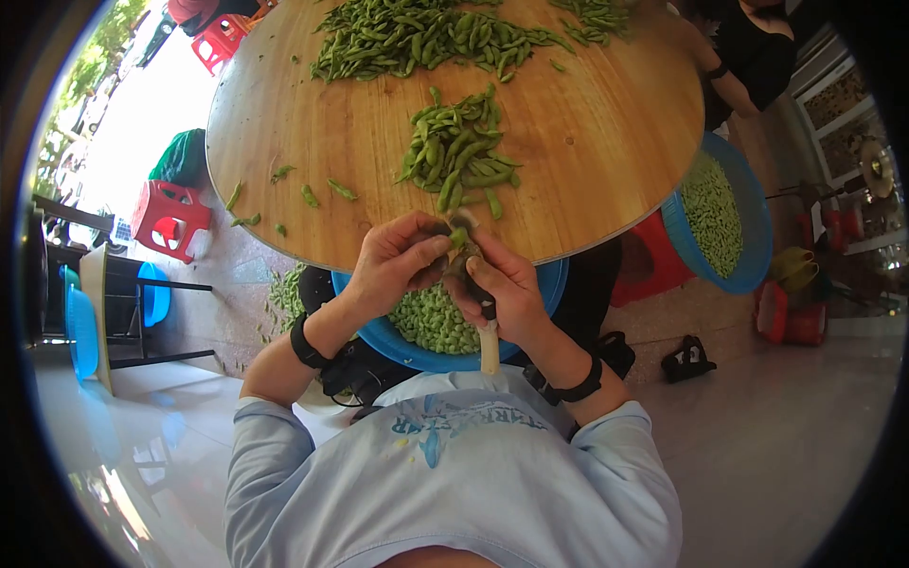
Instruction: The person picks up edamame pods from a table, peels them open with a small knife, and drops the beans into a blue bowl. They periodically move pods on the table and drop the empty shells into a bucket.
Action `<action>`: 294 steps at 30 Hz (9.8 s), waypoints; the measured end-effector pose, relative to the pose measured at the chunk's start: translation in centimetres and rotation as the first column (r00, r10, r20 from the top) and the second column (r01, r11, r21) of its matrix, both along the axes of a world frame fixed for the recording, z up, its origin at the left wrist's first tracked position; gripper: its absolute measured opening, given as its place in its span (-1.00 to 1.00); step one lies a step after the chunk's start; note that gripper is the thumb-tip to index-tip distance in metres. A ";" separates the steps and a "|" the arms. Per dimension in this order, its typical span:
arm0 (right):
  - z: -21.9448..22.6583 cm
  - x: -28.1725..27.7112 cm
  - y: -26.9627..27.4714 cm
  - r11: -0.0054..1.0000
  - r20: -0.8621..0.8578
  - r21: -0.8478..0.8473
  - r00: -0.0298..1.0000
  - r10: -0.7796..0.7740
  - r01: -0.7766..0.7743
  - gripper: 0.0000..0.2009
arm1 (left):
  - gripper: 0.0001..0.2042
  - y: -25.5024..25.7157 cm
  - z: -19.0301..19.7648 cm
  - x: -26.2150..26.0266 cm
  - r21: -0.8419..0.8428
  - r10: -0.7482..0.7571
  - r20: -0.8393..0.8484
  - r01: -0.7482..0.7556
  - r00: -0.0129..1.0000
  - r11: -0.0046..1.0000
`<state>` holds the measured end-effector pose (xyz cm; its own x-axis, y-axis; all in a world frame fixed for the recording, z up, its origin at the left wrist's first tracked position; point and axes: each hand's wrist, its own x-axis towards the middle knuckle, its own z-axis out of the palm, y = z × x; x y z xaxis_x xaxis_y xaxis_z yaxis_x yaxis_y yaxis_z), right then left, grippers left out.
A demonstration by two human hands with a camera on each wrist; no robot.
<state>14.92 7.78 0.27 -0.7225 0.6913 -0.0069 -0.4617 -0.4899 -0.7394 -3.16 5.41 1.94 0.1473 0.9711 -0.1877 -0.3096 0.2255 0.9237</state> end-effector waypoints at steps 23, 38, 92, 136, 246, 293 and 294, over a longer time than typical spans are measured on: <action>-0.2 0.8 -0.3 0.998 0.132 0.028 0.990 0.053 -0.057 -0.58 | -0.87 -1.6 -0.3 -0.3 0.000 0.004 -0.065 -0.003 0.998 1.000; -0.3 1.4 -1.1 0.996 0.104 -0.092 0.994 -0.010 0.020 -0.64 | -0.90 -1.8 -1.4 0.4 0.360 0.137 -0.388 0.013 0.912 0.933; -2.7 2.3 -1.9 0.338 0.283 0.939 0.683 -0.673 -0.055 -0.75 | -0.79 -5.6 -0.1 3.8 0.424 0.171 -0.733 0.246 0.658 0.872; -0.1 2.2 0.4 0.966 0.265 0.234 0.949 -0.170 0.108 -0.58 | -0.87 0.9 1.5 0.5 0.111 0.081 -0.262 -0.053 0.962 0.992; -0.8 3.4 0.0 0.946 0.009 -0.301 0.992 -0.125 0.122 -0.70 | -0.92 -5.6 11.9 -1.9 0.928 -0.034 0.183 -0.161 0.983 0.337; -0.8 0.4 -1.8 1.000 0.086 -0.010 0.996 -0.016 0.016 -0.57 | -0.82 -2.2 -1.1 0.7 0.147 0.232 -0.108 -0.215 0.967 0.965; -0.8 0.3 -1.8 0.998 0.103 0.054 0.994 -0.032 0.026 -0.57 | -0.82 -2.3 -1.0 0.6 0.143 0.211 -0.100 -0.196 0.972 0.970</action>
